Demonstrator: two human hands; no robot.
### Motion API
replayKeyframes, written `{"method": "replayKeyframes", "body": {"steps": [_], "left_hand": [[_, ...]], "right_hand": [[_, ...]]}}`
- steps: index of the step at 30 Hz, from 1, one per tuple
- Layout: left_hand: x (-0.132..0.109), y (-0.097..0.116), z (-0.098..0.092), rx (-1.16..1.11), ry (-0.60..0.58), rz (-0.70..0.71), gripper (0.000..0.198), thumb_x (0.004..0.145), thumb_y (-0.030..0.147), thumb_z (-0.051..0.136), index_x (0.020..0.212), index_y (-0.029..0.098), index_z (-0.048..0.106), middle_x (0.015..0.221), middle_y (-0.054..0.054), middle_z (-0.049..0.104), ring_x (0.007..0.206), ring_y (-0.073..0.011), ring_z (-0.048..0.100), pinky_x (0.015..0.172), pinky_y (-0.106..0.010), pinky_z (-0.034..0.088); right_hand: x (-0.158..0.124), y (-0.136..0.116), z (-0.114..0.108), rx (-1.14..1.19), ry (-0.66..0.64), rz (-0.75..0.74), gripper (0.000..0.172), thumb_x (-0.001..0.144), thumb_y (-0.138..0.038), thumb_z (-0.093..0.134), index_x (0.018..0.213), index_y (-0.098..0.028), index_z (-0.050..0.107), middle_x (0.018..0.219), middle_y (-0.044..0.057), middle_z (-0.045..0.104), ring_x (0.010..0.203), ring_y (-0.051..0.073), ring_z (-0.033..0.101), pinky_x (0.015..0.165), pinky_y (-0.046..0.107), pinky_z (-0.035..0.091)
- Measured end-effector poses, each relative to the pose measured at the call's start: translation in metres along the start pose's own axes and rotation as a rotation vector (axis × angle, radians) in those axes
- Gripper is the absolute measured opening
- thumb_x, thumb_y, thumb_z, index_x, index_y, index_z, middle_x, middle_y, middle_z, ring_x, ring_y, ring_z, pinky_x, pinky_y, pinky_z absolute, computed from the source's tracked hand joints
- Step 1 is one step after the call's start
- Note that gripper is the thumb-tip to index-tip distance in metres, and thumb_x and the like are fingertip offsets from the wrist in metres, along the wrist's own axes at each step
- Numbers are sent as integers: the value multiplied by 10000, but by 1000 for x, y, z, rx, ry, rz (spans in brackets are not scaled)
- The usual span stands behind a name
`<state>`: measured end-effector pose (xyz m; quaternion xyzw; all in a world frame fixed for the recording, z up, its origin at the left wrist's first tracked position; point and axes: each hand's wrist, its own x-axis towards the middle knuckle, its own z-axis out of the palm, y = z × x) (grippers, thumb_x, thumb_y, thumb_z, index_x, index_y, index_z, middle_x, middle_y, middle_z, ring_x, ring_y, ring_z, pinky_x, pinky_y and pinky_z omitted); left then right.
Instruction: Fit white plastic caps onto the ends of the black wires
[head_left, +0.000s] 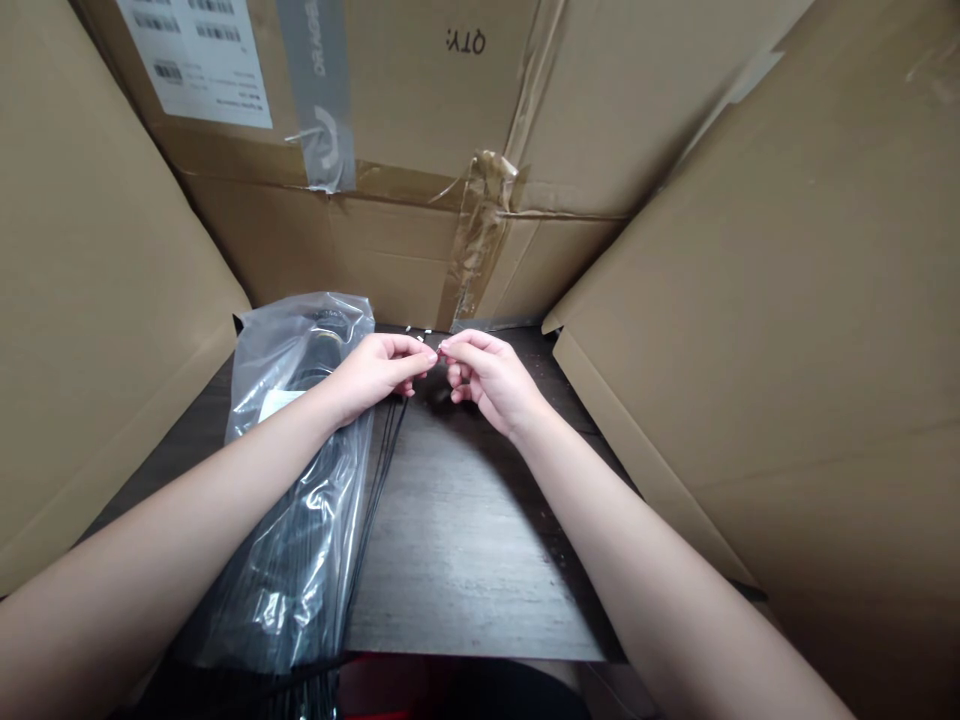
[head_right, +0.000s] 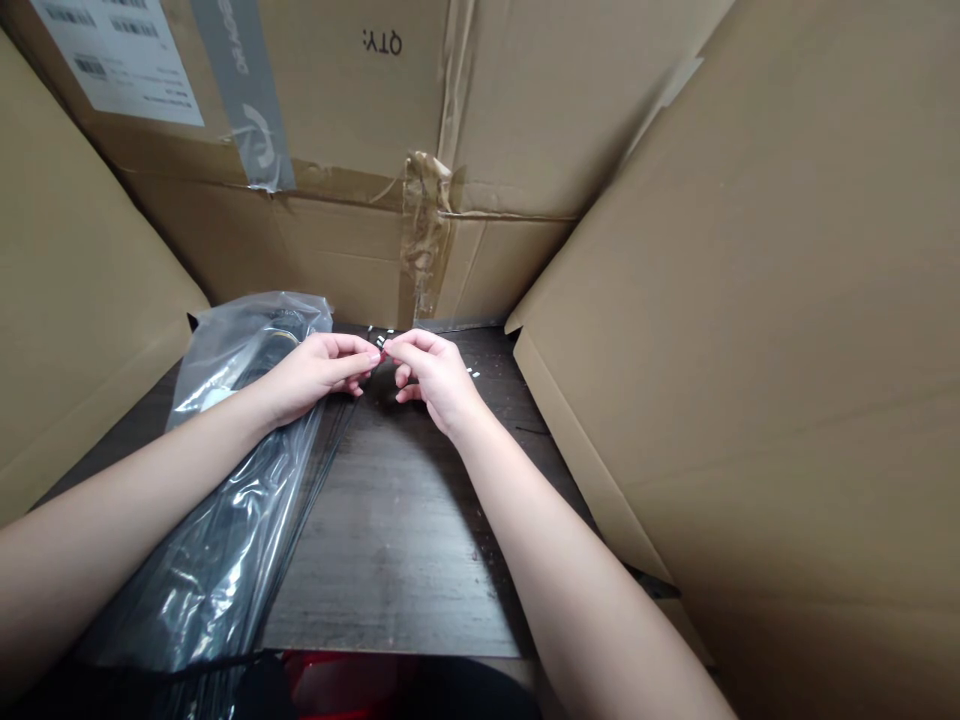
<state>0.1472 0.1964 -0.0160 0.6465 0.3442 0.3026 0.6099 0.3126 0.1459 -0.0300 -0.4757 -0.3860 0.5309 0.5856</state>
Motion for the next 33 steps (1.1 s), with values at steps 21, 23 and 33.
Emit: {"method": "replayKeyframes", "body": {"steps": [21,23,33], "left_hand": [[-1,0,2,253,125,92,189,674,334,663,716,151,679,600,28,572,525,-88,450,508,-236,326],[-2,-1,2,251,121,124,168,688,323,660,703,156,669,599,32,568,529,-87,443,518,-239,325],[-3,-1,3,239,135,158,147,722,312,665,699,169,638,619,36,564,557,-96,449,565,-251,359]], "right_hand": [[0,1,3,-240,5,-81,374,596,-470,860,684,-162,669,492,-44,534,436,81,474,376,202,475],[-1,1,3,-214,7,-81,375,590,-467,872,685,-163,674,502,-44,538,439,79,477,377,198,473],[-1,4,2,-124,-20,-83,368,590,-453,894,714,-167,698,500,-45,547,458,82,483,396,194,456]]}}
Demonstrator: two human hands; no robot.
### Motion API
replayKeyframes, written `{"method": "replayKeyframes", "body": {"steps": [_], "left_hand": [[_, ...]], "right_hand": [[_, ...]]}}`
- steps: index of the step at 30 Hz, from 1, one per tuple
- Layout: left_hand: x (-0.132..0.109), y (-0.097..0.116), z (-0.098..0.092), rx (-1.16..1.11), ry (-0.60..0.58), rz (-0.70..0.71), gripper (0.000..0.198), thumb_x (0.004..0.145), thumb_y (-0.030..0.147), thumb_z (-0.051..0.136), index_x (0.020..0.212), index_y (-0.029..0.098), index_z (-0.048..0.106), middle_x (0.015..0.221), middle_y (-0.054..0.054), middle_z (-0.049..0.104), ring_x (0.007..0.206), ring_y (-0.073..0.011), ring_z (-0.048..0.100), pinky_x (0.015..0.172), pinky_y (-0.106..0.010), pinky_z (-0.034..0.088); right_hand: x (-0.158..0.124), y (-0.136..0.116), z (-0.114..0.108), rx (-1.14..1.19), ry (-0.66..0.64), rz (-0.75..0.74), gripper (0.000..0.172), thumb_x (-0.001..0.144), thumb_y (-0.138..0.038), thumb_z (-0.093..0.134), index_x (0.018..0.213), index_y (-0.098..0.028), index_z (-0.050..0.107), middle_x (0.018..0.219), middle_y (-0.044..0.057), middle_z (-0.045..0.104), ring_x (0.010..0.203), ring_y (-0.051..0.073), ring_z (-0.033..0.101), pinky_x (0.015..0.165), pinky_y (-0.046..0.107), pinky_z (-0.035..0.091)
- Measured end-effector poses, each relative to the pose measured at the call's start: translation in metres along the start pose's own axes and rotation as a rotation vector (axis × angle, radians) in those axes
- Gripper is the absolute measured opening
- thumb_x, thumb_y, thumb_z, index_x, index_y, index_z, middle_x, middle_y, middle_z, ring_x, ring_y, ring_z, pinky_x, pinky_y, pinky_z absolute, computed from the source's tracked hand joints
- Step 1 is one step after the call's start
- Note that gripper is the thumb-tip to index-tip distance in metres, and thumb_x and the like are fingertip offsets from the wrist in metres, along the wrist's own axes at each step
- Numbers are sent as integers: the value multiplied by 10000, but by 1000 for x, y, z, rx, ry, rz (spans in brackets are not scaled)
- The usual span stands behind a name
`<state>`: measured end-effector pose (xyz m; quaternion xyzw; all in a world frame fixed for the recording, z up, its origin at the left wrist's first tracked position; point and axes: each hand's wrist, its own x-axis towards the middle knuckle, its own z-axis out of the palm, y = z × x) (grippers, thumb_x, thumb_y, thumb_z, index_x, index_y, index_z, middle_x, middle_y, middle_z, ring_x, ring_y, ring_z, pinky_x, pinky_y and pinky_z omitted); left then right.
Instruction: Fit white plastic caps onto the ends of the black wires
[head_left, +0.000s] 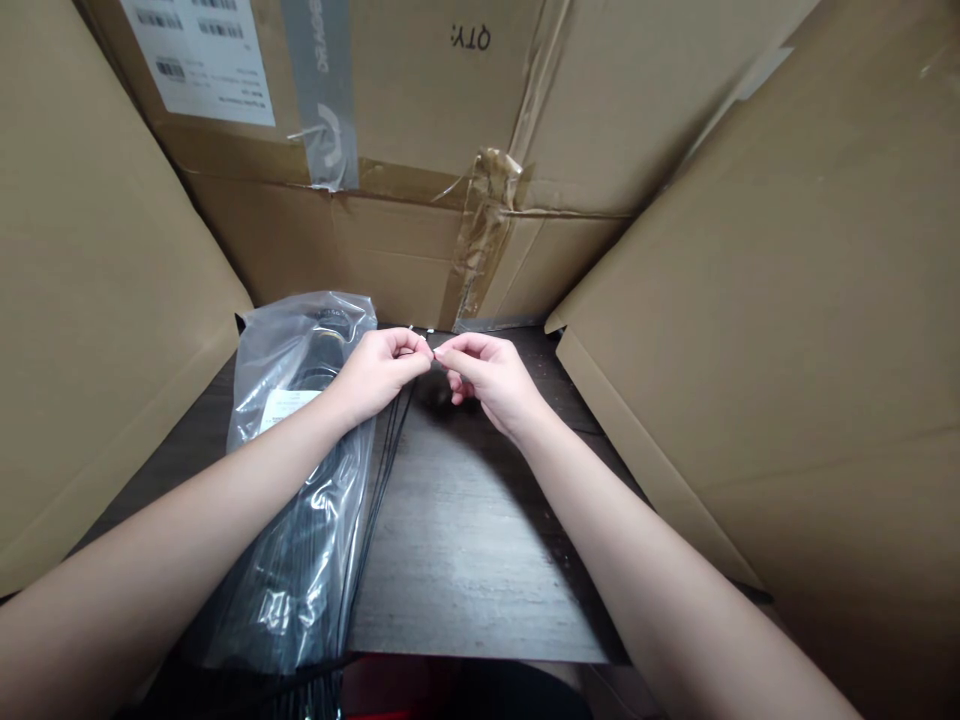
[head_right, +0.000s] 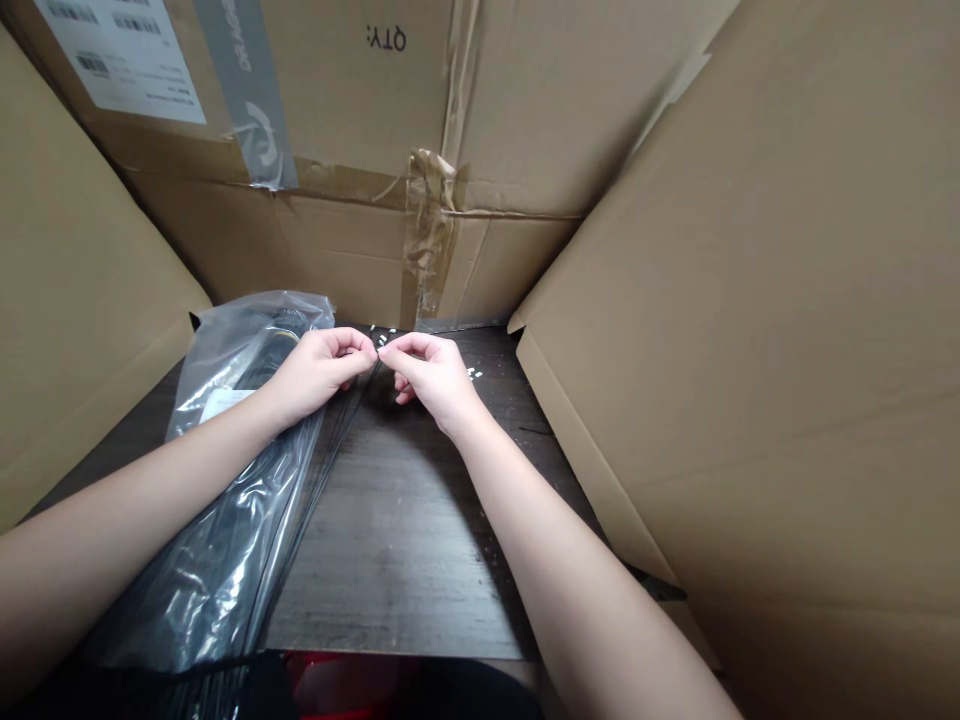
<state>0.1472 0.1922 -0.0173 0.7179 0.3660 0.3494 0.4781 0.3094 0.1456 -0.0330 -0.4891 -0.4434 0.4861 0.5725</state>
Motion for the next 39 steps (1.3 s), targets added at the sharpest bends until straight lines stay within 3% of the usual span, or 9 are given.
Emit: {"method": "replayKeyframes", "body": {"steps": [12,19,25,32,39], "left_hand": [[-1,4,0,-37,-11,21,192,724,347,696,689,166,641,573,43,523,567,-102,424,572,-252,344],[0,5,1,9,62,55,196,731,350,703,729,156,677,630,14,598,574,-104,456,570,-251,362],[-3,5,1,161,124,188,194,793,346,695,843,158,700,728,-6,662,628,-121,532,623,-255,425],[-6,8,-2,374,199,361,128,837,288,676,808,177,731,770,-18,702,649,-132,563,680,-273,452],[-7,10,-2,428,218,379,115,826,260,661,774,187,732,729,-11,687,637,-139,547,675,-279,447]], "right_hand": [[-1,-3,-1,-25,-16,-25,408,568,-472,914,718,-160,699,518,-42,554,471,80,485,407,199,452],[1,-2,-1,47,19,4,430,564,-499,910,730,-170,688,588,-34,576,493,81,503,394,197,465],[-1,-5,-1,66,17,3,437,566,-504,907,731,-168,681,640,-33,575,502,73,495,385,193,454],[-2,-7,0,116,5,47,395,567,-463,902,728,-174,687,650,-34,582,509,75,495,382,196,441],[-2,-7,1,109,-15,41,393,554,-459,907,721,-176,693,654,-33,588,510,74,491,391,199,449]]}}
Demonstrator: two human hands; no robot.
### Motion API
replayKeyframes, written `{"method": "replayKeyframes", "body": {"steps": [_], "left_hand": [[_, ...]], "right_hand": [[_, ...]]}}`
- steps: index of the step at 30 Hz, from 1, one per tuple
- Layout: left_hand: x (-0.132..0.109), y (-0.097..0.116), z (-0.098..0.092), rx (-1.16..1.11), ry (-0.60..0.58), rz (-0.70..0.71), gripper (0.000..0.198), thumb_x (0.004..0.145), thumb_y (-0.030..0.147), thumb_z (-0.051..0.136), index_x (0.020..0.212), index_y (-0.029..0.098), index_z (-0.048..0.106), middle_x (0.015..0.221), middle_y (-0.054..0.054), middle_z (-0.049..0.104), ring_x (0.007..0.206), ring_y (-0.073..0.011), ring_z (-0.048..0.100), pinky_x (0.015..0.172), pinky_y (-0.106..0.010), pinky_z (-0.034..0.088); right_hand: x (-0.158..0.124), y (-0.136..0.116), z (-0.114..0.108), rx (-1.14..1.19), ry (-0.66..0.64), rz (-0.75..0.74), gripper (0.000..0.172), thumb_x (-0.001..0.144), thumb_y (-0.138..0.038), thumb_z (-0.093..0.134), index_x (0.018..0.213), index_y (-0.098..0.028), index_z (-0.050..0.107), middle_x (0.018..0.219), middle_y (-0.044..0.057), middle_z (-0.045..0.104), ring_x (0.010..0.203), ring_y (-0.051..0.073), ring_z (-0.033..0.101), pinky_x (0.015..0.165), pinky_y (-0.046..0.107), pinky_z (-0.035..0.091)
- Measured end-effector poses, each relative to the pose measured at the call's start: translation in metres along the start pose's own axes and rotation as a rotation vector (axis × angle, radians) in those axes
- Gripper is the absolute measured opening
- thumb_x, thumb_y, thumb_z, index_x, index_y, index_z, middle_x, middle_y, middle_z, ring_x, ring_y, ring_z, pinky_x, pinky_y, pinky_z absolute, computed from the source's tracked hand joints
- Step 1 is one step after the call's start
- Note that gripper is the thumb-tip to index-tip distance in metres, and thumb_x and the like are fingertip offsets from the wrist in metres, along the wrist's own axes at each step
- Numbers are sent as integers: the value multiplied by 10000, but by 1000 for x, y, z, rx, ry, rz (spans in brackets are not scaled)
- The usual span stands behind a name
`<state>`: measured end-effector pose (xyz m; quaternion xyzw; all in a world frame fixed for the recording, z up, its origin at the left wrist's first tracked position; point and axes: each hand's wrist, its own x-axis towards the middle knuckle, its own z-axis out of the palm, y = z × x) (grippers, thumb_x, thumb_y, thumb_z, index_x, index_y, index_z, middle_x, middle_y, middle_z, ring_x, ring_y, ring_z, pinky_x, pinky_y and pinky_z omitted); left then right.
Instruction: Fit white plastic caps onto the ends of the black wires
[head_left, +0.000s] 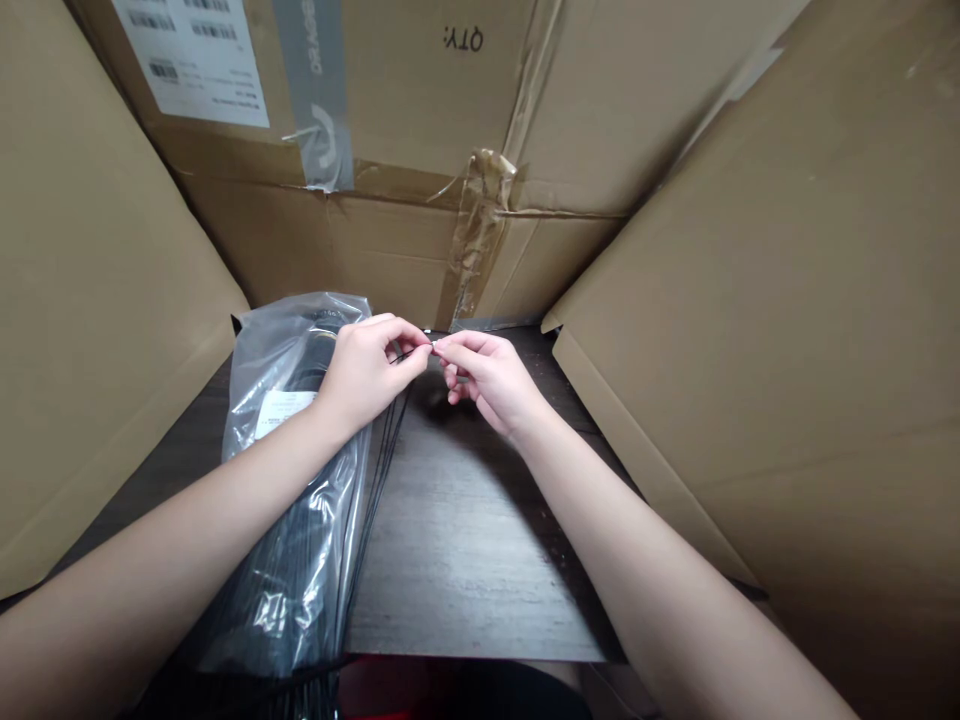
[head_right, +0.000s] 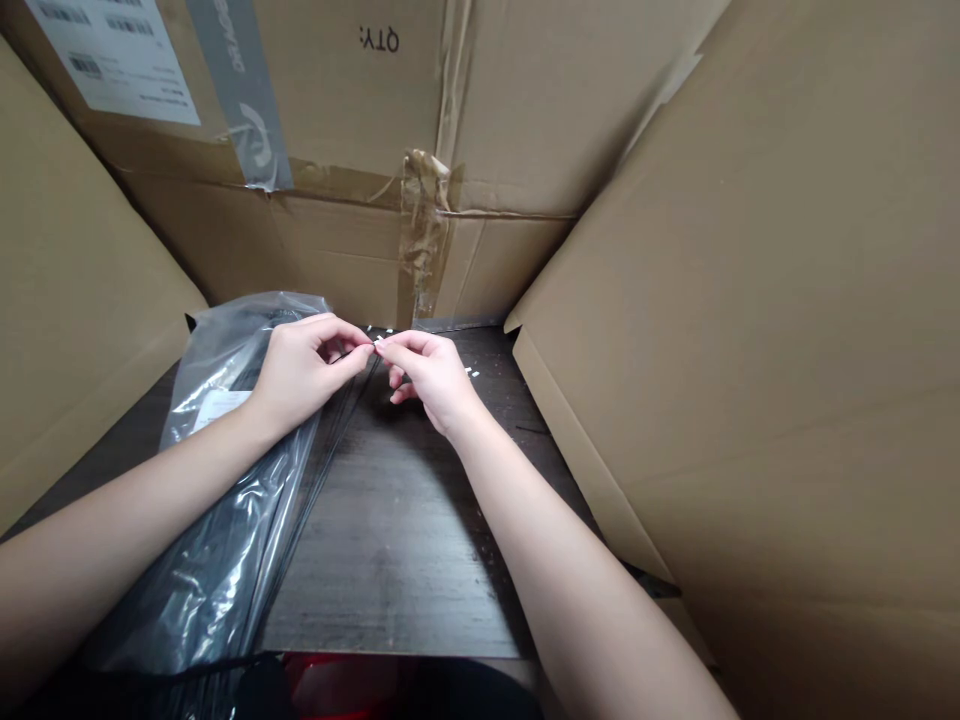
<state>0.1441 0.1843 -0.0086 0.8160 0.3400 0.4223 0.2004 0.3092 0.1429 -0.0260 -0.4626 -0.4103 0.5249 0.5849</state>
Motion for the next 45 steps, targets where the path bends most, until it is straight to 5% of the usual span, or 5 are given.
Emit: {"method": "replayKeyframes", "body": {"steps": [13,27,45], "left_hand": [[0,1,1,-13,-29,11,93,832,250,648,790,183,698,744,-6,680,622,-131,540,657,-274,439],[-2,-6,2,153,91,327,98,829,105,629,782,178,675,758,2,619,677,-128,569,658,-257,452],[-2,-6,1,105,61,249,94,797,137,652,723,177,693,698,10,639,608,-116,571,611,-252,455]], "right_hand": [[-2,-2,1,-16,28,-2,349,585,-430,888,704,-176,680,591,-38,564,497,81,485,390,199,448],[-1,0,4,57,15,52,348,572,-388,880,647,-176,615,514,-76,461,465,78,455,355,190,433],[-2,-1,0,-84,-19,-18,364,637,-430,865,675,-177,606,505,-54,531,448,71,468,401,190,455]]}}
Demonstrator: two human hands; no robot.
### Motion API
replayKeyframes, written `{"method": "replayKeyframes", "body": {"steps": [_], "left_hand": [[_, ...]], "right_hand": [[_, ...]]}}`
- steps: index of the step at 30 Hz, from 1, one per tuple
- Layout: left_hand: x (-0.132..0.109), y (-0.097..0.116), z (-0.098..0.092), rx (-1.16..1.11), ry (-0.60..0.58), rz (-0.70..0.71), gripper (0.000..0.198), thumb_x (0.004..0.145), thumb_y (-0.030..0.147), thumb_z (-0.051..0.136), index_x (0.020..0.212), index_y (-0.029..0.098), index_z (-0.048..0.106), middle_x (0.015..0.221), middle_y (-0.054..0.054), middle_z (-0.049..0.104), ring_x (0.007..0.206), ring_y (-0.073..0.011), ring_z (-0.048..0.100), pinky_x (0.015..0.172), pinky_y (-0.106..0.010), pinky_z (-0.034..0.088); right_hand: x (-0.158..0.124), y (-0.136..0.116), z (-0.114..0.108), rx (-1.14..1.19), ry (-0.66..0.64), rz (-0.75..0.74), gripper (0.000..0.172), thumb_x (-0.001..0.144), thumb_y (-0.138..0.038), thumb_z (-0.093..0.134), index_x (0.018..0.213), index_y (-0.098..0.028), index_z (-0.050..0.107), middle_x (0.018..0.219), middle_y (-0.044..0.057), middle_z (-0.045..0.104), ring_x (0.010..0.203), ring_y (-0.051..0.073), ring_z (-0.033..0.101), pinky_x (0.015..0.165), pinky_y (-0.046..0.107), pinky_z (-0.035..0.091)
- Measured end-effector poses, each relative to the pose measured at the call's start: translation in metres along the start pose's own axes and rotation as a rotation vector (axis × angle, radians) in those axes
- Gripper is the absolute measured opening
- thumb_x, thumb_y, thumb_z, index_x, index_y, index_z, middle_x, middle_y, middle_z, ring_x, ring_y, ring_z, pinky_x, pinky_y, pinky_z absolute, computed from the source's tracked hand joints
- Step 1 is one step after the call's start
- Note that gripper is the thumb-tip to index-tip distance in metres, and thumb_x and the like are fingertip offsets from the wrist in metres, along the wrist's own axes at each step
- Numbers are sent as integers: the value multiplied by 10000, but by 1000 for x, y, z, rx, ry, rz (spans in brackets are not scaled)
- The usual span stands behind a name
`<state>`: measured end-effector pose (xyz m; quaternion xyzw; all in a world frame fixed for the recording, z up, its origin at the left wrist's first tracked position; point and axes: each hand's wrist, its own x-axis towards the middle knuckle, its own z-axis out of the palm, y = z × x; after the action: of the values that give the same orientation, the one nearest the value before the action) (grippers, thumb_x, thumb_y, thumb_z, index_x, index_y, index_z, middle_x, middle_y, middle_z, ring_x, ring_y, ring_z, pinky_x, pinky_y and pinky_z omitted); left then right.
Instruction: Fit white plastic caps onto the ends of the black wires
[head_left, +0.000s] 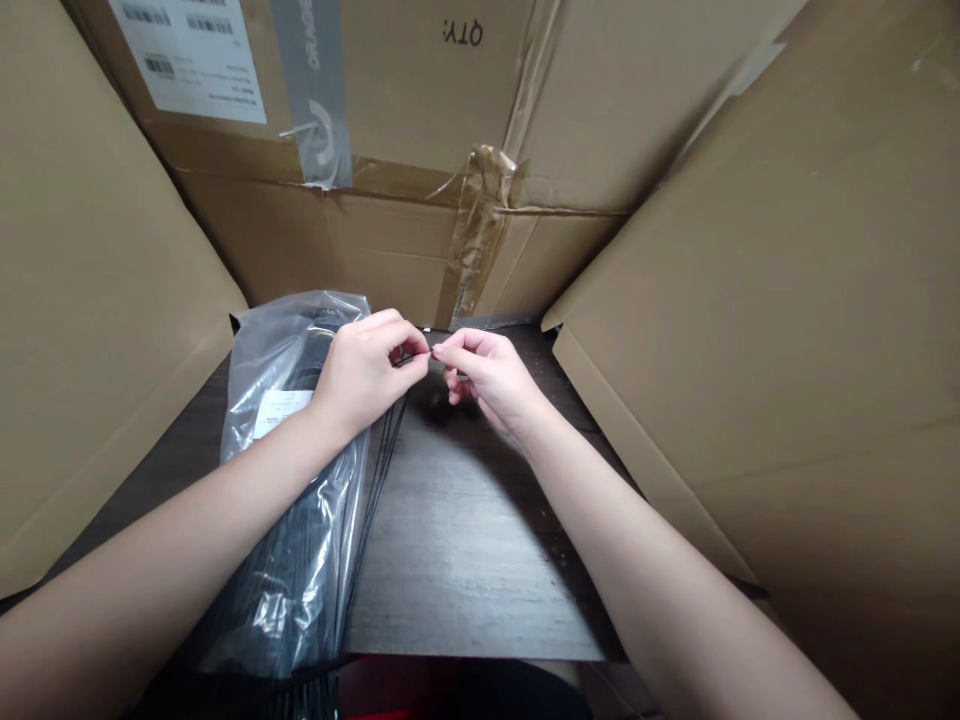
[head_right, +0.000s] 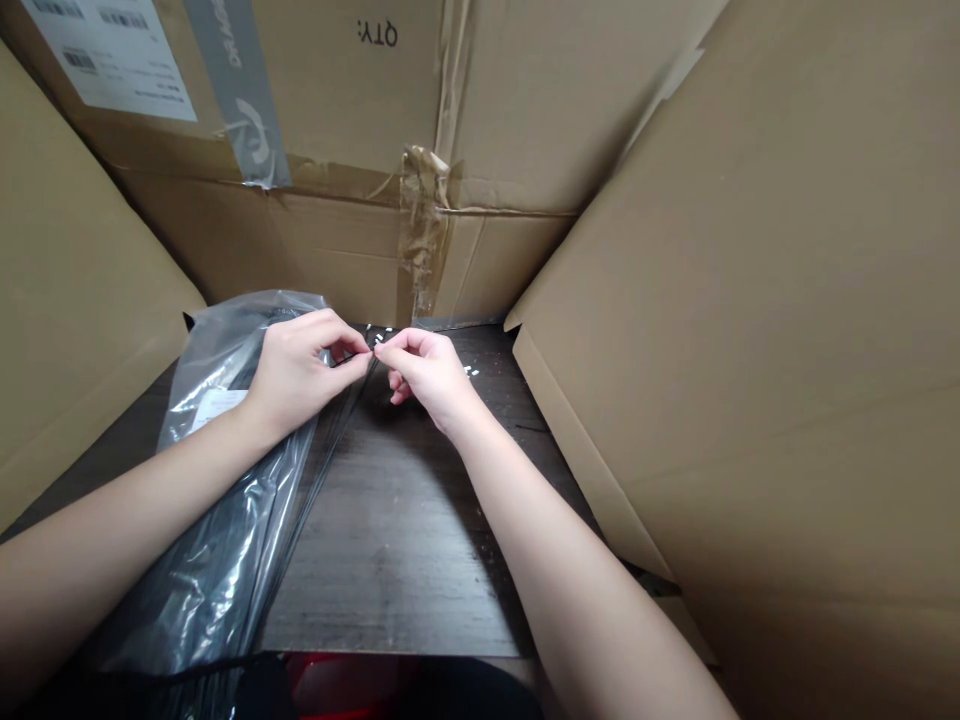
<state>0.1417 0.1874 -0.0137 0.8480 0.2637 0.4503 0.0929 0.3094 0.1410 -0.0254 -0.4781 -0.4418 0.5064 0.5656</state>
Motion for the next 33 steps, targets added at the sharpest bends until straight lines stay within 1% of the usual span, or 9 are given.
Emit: {"method": "replayKeyframes", "body": {"steps": [7,13,15,17,21,25,28,30,33], "left_hand": [[-2,-3,2,1,-4,-12,91,786,143,657,712,180,694,683,13,644,590,-113,564,593,-253,446],[0,-3,1,-5,-24,-51,79,814,167,666,745,180,702,717,3,669,604,-119,578,603,-255,459],[0,-3,1,-22,-38,-87,49,821,190,679,825,181,727,755,-3,696,627,-126,599,629,-260,476],[1,-2,1,-47,-54,-133,90,835,228,685,880,183,749,787,-12,727,654,-138,623,667,-273,491],[1,-2,3,-176,-99,-288,167,865,310,672,844,183,778,797,-27,771,685,-161,657,703,-301,491],[3,-4,4,-423,-126,-458,208,798,361,735,815,156,766,771,-36,763,677,-162,649,666,-290,495],[4,-4,4,-529,-164,-507,202,748,346,772,795,150,759,764,-36,753,677,-154,637,671,-286,504],[5,-5,4,-552,-194,-526,199,729,341,786,780,151,759,749,-34,746,672,-150,629,674,-288,504],[4,-6,3,-554,-201,-556,217,706,348,807,776,147,762,736,-40,741,660,-148,620,666,-291,502]], "right_hand": [[-1,-2,-2,-97,-41,-58,370,643,-443,865,672,-171,616,517,-48,537,464,78,490,392,188,458],[1,1,-3,-109,-43,-68,421,659,-517,857,721,-180,611,530,-54,529,462,80,486,398,199,480],[2,3,-4,-102,-30,-77,424,675,-526,848,742,-188,601,535,-58,527,463,80,487,402,199,486],[4,5,-4,-106,-18,-87,418,690,-527,840,755,-192,597,540,-61,522,464,80,489,404,197,488],[6,6,-5,-106,2,-94,406,701,-526,833,782,-191,620,567,-63,518,462,74,486,401,195,488],[7,6,-5,-65,21,-85,378,712,-501,824,794,-190,626,585,-58,534,455,69,486,395,189,482],[7,6,-4,-53,19,-66,371,716,-492,821,785,-190,616,572,-58,536,450,72,491,397,192,486],[6,6,-3,-54,13,-58,379,712,-497,822,782,-190,611,568,-57,538,452,75,493,396,195,488],[6,6,-1,-67,6,-66,392,708,-511,822,781,-188,613,561,-58,538,458,75,493,399,195,494]]}}
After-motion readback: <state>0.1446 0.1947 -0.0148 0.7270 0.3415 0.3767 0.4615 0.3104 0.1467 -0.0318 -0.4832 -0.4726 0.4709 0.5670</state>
